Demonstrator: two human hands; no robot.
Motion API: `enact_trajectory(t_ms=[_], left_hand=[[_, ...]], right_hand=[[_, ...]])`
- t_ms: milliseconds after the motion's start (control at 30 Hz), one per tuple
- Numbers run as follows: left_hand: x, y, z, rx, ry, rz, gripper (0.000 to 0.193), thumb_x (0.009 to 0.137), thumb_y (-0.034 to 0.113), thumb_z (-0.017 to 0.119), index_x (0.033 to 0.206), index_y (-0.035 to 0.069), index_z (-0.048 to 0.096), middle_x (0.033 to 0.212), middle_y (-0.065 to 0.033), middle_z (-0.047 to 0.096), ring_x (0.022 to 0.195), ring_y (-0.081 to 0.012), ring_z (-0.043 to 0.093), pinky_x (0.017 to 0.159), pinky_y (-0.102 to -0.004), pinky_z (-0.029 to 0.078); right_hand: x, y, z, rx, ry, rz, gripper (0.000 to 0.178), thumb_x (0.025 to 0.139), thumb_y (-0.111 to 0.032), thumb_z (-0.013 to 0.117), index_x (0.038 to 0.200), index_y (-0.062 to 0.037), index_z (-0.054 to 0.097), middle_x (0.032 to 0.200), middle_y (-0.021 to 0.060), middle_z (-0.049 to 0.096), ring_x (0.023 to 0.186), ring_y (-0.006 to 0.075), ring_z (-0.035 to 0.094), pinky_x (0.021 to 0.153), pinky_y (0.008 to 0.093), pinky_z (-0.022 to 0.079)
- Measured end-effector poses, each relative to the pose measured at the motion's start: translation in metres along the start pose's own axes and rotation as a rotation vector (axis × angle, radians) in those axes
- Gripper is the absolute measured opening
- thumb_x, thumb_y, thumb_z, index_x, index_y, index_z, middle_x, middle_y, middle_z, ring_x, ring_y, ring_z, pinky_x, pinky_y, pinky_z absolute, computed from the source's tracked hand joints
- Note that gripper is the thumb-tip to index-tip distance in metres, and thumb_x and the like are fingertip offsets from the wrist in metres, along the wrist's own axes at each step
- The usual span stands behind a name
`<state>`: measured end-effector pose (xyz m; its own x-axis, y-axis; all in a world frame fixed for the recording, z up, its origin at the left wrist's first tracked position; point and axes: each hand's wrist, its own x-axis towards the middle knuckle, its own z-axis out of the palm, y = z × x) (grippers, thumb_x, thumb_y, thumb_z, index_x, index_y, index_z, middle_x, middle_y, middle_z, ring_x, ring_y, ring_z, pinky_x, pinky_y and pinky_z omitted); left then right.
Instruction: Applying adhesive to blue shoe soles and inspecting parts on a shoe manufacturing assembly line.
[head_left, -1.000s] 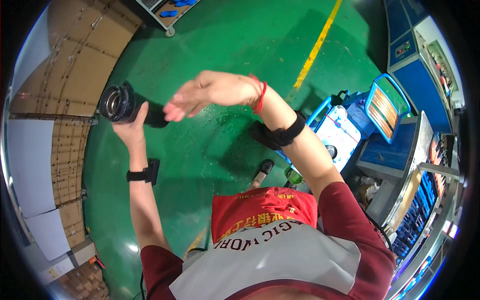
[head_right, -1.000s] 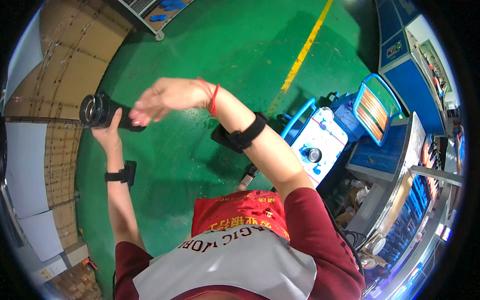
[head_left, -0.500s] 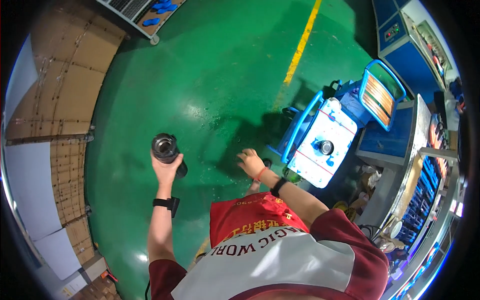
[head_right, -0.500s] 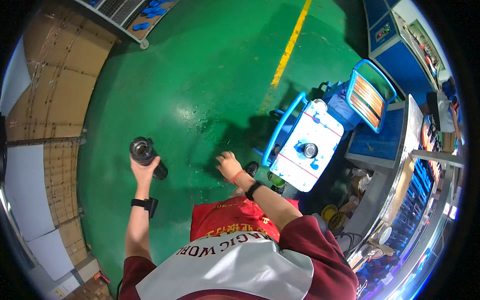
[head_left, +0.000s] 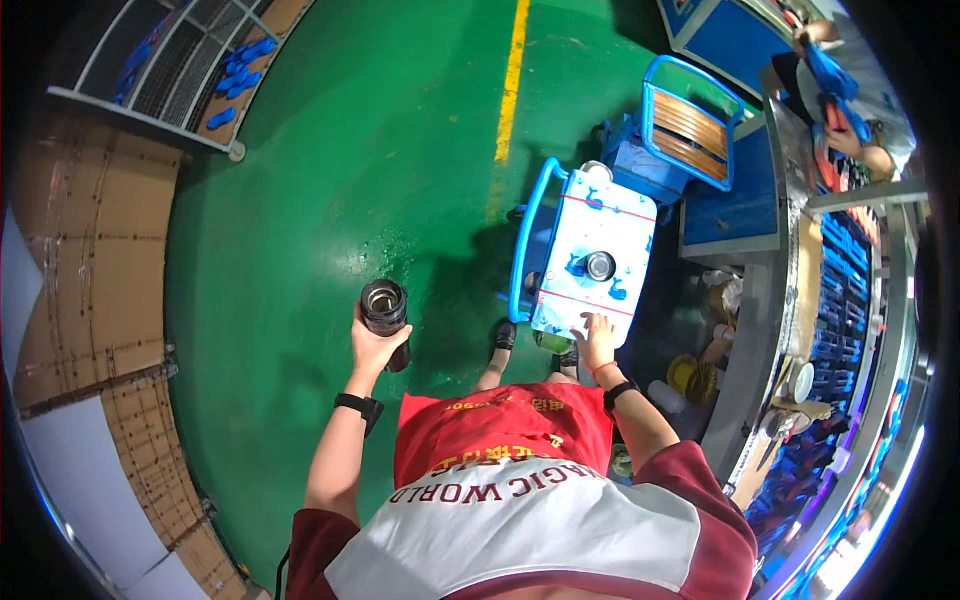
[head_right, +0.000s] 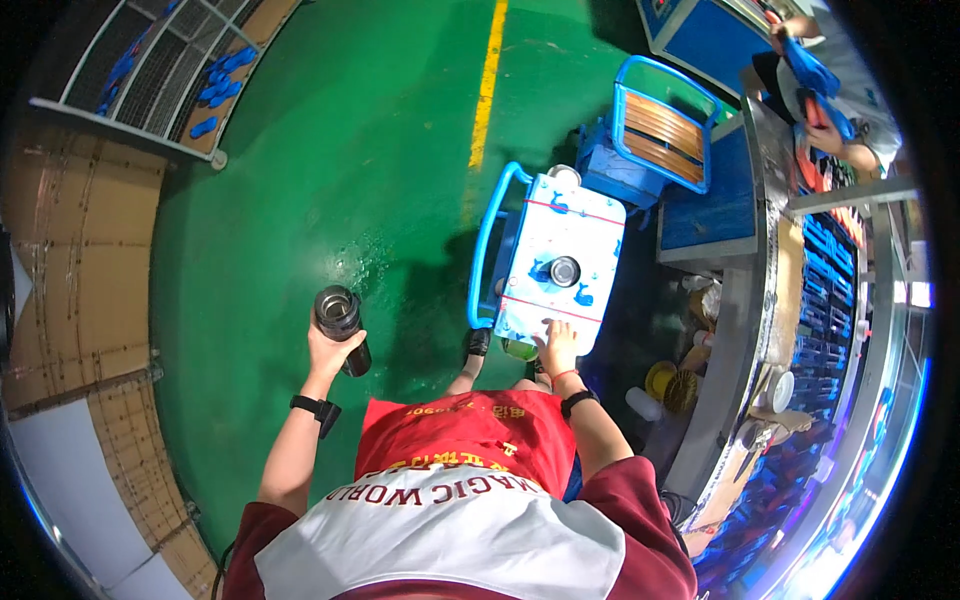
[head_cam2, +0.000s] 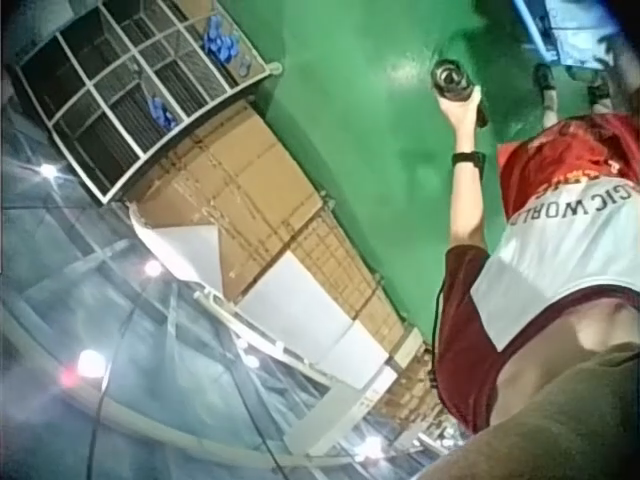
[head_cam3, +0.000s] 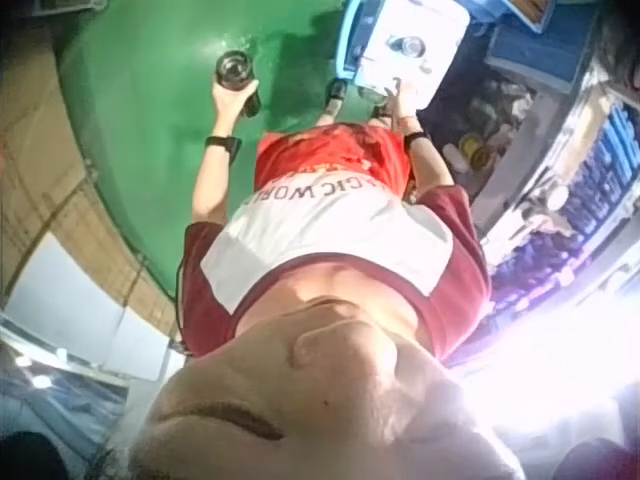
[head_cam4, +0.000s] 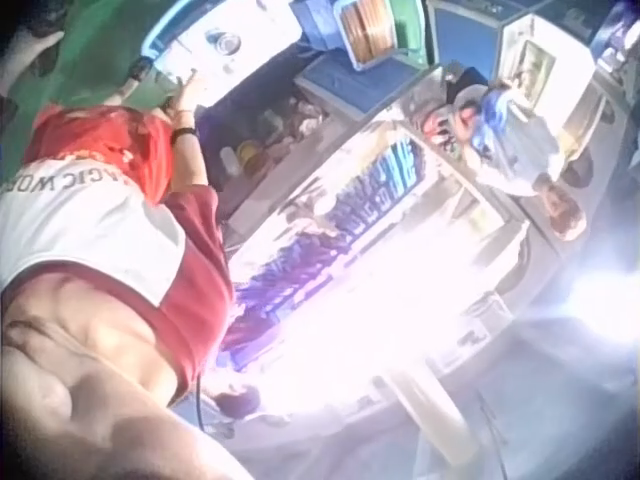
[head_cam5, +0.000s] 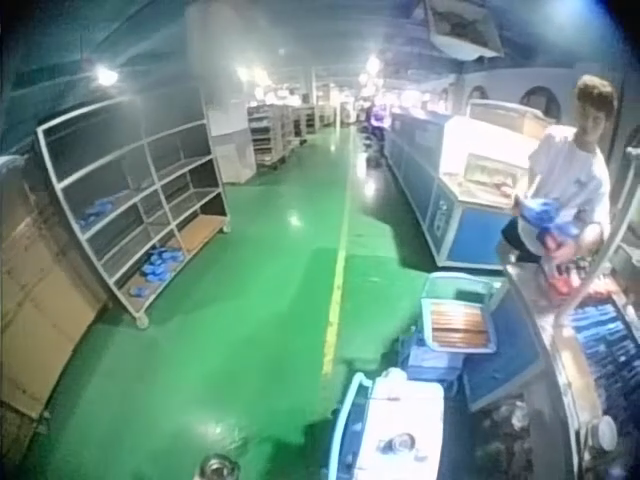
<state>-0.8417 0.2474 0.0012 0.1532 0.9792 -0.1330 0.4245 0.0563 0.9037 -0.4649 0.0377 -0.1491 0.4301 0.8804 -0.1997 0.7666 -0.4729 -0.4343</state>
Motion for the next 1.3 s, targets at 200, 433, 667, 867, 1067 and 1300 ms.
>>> enact_trajectory(t_ms=[200,433,667,867,1067,1300], left_hand=[[0.003,0.013,0.014,0.062,-0.038,0.021,0.073,0.058,0.01,0.088,0.118,0.0,0.048,0.106,-0.0112,0.064,0.095,-0.0205,0.064,0.086,-0.0349,0.052],[-0.003,0.018,0.009,0.117,-0.048,0.023,0.071,0.058,0.01,0.088,0.116,0.0,0.048,0.105,-0.0113,0.064,0.094,-0.0201,0.065,0.085,-0.0351,0.053],[-0.014,0.024,0.022,0.14,-0.147,0.015,0.072,0.06,0.01,0.086,0.12,0.002,0.048,0.109,-0.0125,0.064,0.1,-0.0215,0.064,0.09,-0.0349,0.051],[-0.027,0.048,0.05,0.272,-0.357,0.197,0.075,0.058,0.01,0.085,0.125,0.005,0.05,0.115,-0.0135,0.063,0.108,-0.029,0.062,0.094,-0.0386,0.049],[-0.035,0.072,0.074,0.408,-0.461,0.348,0.073,0.054,0.01,0.083,0.121,0.007,0.052,0.114,-0.0129,0.061,0.109,-0.0348,0.058,0.095,-0.0435,0.047],[-0.038,0.096,0.076,0.347,-0.763,0.384,0.082,0.053,0.014,0.084,0.127,0.007,0.05,0.121,-0.0144,0.059,0.114,-0.0333,0.056,0.099,-0.0426,0.046]], right_hand=[[0.055,0.014,-0.006,-0.027,0.26,0.328,0.075,0.068,-0.027,0.084,0.13,-0.011,0.045,0.12,0.0086,0.053,0.118,0.028,0.048,0.097,0.0457,0.037],[0.107,0.024,0.004,0.015,0.296,0.228,0.102,0.061,-0.019,0.087,0.145,-0.0117,0.029,0.139,0.0106,0.041,0.134,0.0332,0.033,0.107,0.051,0.027],[0.111,-0.022,-0.026,0.486,0.259,-0.063,0.095,0.064,-0.007,0.08,0.143,-0.0041,0.028,0.131,0.0207,0.041,0.125,0.039,0.04,0.105,0.0463,0.036],[0.045,-0.137,-0.108,0.562,-0.111,-0.577,0.087,0.063,-0.009,0.074,0.139,0.0,0.034,0.127,0.0245,0.047,0.119,0.0416,0.045,0.104,0.0458,0.037],[0.015,-0.184,-0.166,0.539,-0.176,-0.736,0.087,0.063,-0.008,0.08,0.139,-0.0041,0.037,0.126,0.0194,0.049,0.115,0.0383,0.048,0.1,0.0451,0.042],[-0.005,-0.181,-0.189,0.154,-0.026,-1.254,0.061,0.073,-0.012,0.071,0.129,-0.007,0.048,0.127,0.0099,0.052,0.116,0.035,0.051,0.097,0.0415,0.046]])
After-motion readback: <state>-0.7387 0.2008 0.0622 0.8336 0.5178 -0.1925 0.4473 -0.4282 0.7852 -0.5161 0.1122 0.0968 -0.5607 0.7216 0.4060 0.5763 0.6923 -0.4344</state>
